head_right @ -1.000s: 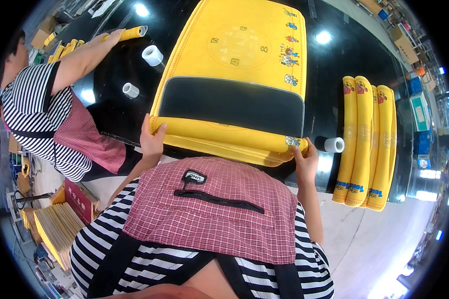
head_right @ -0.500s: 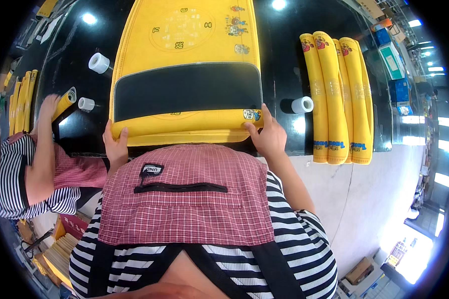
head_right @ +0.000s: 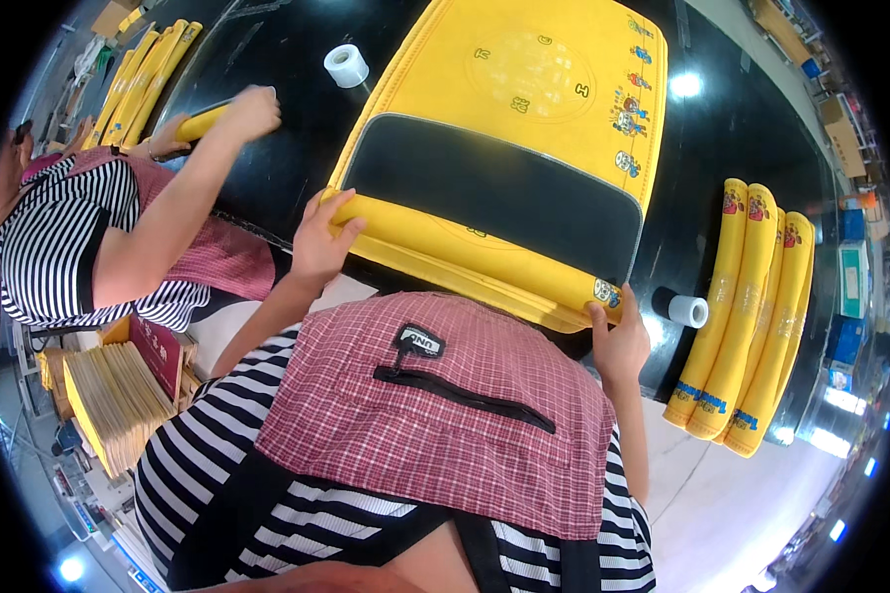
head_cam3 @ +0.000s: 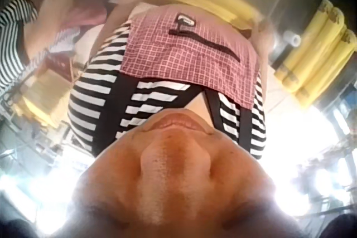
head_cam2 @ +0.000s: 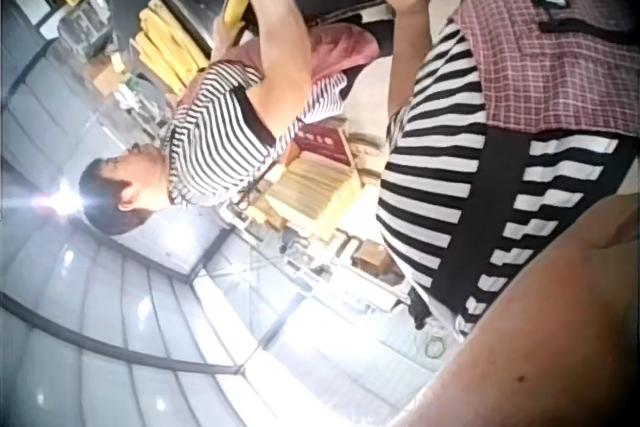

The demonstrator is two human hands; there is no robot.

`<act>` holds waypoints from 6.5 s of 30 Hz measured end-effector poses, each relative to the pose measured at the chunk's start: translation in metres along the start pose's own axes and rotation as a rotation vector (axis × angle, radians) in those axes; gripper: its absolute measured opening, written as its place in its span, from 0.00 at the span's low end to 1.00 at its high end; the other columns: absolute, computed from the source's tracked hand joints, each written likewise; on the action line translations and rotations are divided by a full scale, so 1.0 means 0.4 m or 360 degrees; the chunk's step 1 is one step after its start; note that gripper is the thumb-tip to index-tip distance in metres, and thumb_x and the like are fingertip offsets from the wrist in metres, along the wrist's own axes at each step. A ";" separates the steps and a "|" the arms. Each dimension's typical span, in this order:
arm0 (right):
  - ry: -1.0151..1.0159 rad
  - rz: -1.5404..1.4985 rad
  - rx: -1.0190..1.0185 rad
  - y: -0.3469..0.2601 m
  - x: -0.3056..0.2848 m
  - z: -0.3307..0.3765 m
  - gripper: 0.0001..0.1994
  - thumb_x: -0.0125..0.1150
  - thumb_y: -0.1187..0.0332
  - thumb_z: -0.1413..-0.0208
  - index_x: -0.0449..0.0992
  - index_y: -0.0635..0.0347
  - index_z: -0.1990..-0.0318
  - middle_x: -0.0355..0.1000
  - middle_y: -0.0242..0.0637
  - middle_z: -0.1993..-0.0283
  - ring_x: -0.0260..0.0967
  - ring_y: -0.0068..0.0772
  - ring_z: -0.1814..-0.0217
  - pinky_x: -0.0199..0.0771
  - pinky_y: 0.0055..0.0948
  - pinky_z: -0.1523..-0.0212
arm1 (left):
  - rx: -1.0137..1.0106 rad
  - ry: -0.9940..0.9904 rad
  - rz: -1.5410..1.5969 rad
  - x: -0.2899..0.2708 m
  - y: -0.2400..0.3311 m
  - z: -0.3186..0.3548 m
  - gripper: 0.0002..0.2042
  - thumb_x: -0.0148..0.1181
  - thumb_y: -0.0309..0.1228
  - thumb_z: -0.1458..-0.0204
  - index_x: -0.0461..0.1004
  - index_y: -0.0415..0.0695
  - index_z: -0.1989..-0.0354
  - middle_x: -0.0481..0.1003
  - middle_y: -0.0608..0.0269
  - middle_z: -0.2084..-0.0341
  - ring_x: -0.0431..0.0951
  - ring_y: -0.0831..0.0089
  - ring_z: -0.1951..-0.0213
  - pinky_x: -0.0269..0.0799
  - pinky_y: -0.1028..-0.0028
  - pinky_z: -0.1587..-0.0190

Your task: The person repeatedly rolls yellow printed mats on a black work table, secures each roll with white tape, and stacks the finished rolls. The person also flips mats over to roll from either side and places completed rolls into a growing stack.

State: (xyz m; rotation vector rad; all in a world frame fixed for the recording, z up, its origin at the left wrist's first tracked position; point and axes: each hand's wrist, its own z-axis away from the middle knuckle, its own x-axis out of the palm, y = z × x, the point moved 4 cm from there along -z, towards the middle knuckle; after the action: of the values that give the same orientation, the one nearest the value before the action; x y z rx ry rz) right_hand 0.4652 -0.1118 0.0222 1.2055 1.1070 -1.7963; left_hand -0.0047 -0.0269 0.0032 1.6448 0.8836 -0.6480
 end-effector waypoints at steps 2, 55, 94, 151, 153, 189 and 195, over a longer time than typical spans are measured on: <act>-0.0061 -0.0017 0.0033 -0.005 -0.005 0.006 0.32 0.65 0.52 0.37 0.68 0.61 0.30 0.79 0.53 0.42 0.78 0.54 0.42 0.77 0.45 0.43 | -0.0149 -0.0079 0.0102 0.001 -0.011 -0.016 0.25 0.71 0.45 0.45 0.78 0.46 0.42 0.75 0.46 0.44 0.78 0.49 0.45 0.75 0.62 0.41; -0.0090 -0.0169 -0.0073 0.338 -0.180 -0.310 0.09 0.61 0.78 0.52 0.80 0.57 0.63 0.81 0.47 0.61 0.79 0.49 0.53 0.77 0.40 0.51 | 0.1208 -0.0663 -0.0324 0.332 0.405 -0.246 0.36 0.77 0.43 0.57 0.71 0.51 0.37 0.73 0.59 0.58 0.75 0.57 0.53 0.70 0.57 0.50; -0.0501 -0.1649 -0.0804 -0.341 0.146 -0.342 0.64 0.77 0.66 0.48 0.24 0.55 0.19 0.54 0.60 0.22 0.54 0.58 0.21 0.63 0.44 0.26 | 0.1690 -0.0110 0.0221 0.162 0.375 -0.189 0.18 0.68 0.25 0.52 0.79 0.59 0.53 0.67 0.57 0.33 0.67 0.55 0.34 0.60 0.56 0.32; -0.0136 -0.1044 -0.0692 -0.498 0.071 -0.836 0.18 0.65 0.61 0.42 0.82 0.51 0.44 0.82 0.45 0.50 0.80 0.49 0.49 0.78 0.37 0.48 | 0.1218 -0.0401 -0.0582 0.423 0.293 -0.616 0.36 0.73 0.51 0.51 0.69 0.47 0.36 0.74 0.60 0.50 0.73 0.57 0.46 0.65 0.59 0.39; -0.0231 -0.1090 -0.0816 -0.494 0.073 -0.825 0.18 0.67 0.62 0.43 0.83 0.52 0.46 0.82 0.46 0.49 0.80 0.48 0.50 0.78 0.37 0.48 | 0.1106 -0.0590 -0.0660 0.418 0.303 -0.631 0.35 0.72 0.49 0.50 0.69 0.47 0.36 0.74 0.59 0.51 0.74 0.56 0.48 0.67 0.59 0.41; -0.0208 -0.1628 -0.1064 -0.443 0.028 -0.736 0.16 0.72 0.71 0.48 0.83 0.59 0.50 0.81 0.47 0.47 0.79 0.46 0.45 0.77 0.38 0.44 | 0.0792 -0.0932 -0.0595 0.507 0.444 -0.756 0.22 0.61 0.36 0.44 0.71 0.39 0.43 0.71 0.50 0.40 0.71 0.51 0.38 0.65 0.54 0.34; 0.0556 -0.0887 -0.1460 -0.441 0.059 -0.615 0.20 0.69 0.74 0.49 0.82 0.59 0.46 0.77 0.46 0.38 0.71 0.51 0.32 0.68 0.46 0.30 | 0.1006 -0.0779 -0.0543 0.541 0.420 -0.765 0.24 0.73 0.40 0.53 0.73 0.44 0.50 0.75 0.52 0.52 0.77 0.49 0.49 0.74 0.54 0.46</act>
State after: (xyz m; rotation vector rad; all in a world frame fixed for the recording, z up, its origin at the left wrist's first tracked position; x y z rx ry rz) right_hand 0.3876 0.1808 -0.0025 0.6649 2.3027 -1.1334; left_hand 0.2475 0.2974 0.0011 1.7585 0.6257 -1.6174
